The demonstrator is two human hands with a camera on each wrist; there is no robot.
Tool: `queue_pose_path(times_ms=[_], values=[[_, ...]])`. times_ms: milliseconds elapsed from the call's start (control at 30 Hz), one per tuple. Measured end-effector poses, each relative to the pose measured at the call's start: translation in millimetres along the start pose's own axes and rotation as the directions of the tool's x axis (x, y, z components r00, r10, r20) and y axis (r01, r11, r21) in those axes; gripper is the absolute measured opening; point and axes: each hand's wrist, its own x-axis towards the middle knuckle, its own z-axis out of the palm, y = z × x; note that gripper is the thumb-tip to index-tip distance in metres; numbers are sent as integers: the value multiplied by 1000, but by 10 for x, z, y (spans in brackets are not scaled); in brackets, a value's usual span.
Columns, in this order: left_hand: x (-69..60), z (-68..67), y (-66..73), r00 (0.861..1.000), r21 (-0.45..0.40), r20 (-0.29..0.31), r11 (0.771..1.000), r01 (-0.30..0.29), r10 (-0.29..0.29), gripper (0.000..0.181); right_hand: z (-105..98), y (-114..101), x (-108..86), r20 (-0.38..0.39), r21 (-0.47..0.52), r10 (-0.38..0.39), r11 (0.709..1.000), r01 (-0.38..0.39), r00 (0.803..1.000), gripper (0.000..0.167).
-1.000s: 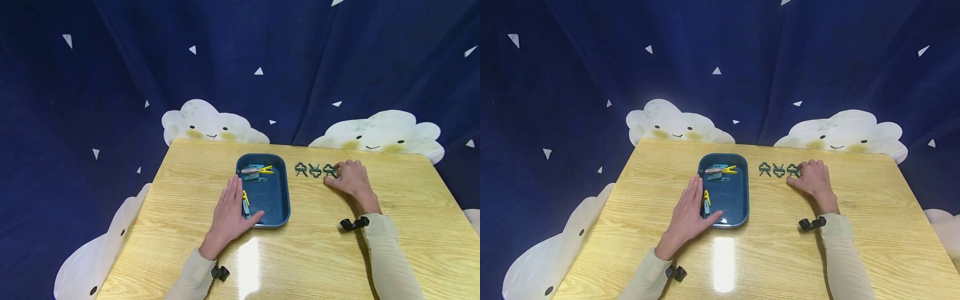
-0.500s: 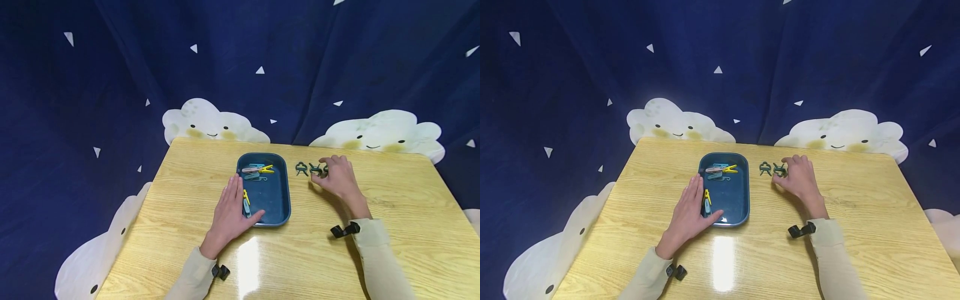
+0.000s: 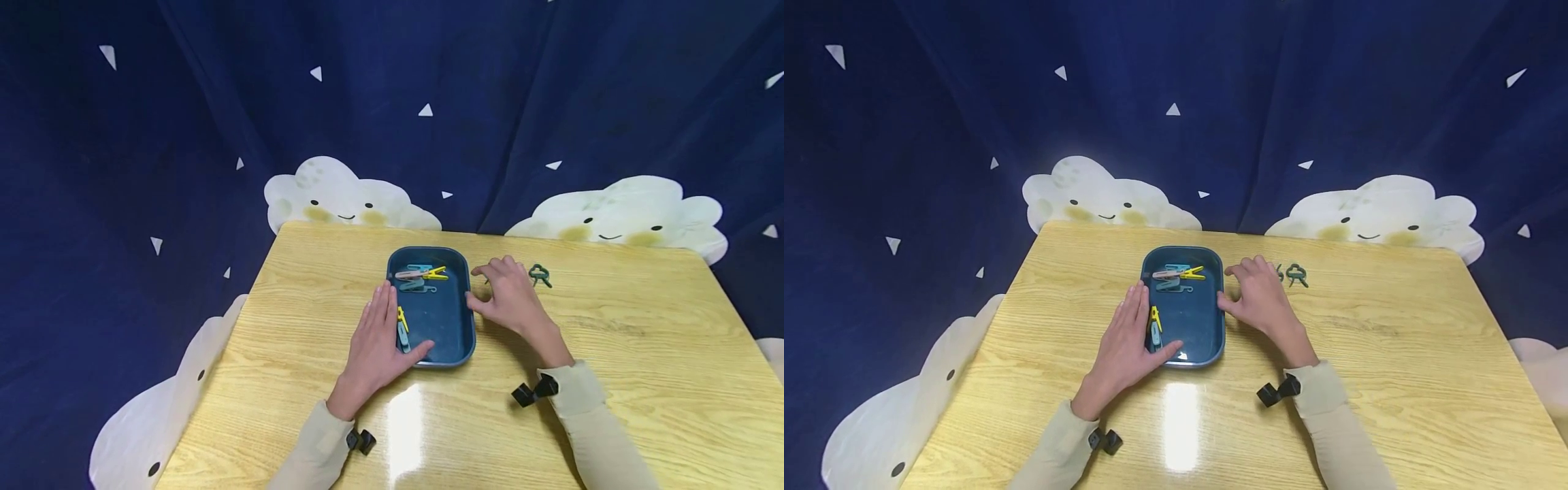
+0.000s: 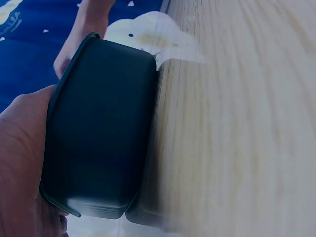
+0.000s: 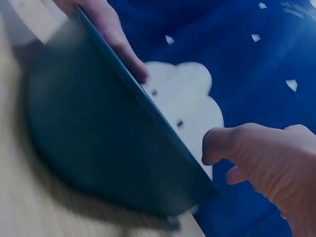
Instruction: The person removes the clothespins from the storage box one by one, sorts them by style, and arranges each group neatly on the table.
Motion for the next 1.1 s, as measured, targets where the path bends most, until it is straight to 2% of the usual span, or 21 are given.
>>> queue_pose_path(times_ms=[133, 233, 367, 500, 567, 633, 867, 1100], values=[[1, -5, 7, 1000, 4, 14, 1000, 9, -9, 126, 63, -288, 41, 83, 33, -69, 997, 66, 994, 39], [0, -6, 2, 1000, 16, 9, 1000, 4, -4, 128, 145, -493, 50, 168, 62, -118, 992, 109, 979, 36], [3, -9, -12, 1000, 19, 1, 1000, -8, 8, 130, 262, -732, 43, 281, 132, -190, 979, 158, 941, 31], [8, -14, -23, 1000, 9, 0, 1000, -19, 19, 132, 356, -890, 17, 368, 230, -262, 955, 186, 892, 39], [9, -11, -26, 1000, 4, -1, 1000, -23, 23, 132, 385, -931, 3, 387, 259, -286, 946, 195, 876, 43], [9, -9, -23, 1000, -2, -1, 1000, -23, 23, 132, 396, -948, -7, 384, 264, -302, 941, 210, 872, 43], [-24, 6, 0, 1000, 11, 10, 1000, -12, 12, 132, 355, -923, -44, 362, 178, -270, 960, 218, 892, 36], [-1, 6, -15, 1000, 39, -3, 999, -11, 11, 131, 350, -900, -16, 395, 122, -235, 972, 203, 888, 47]])
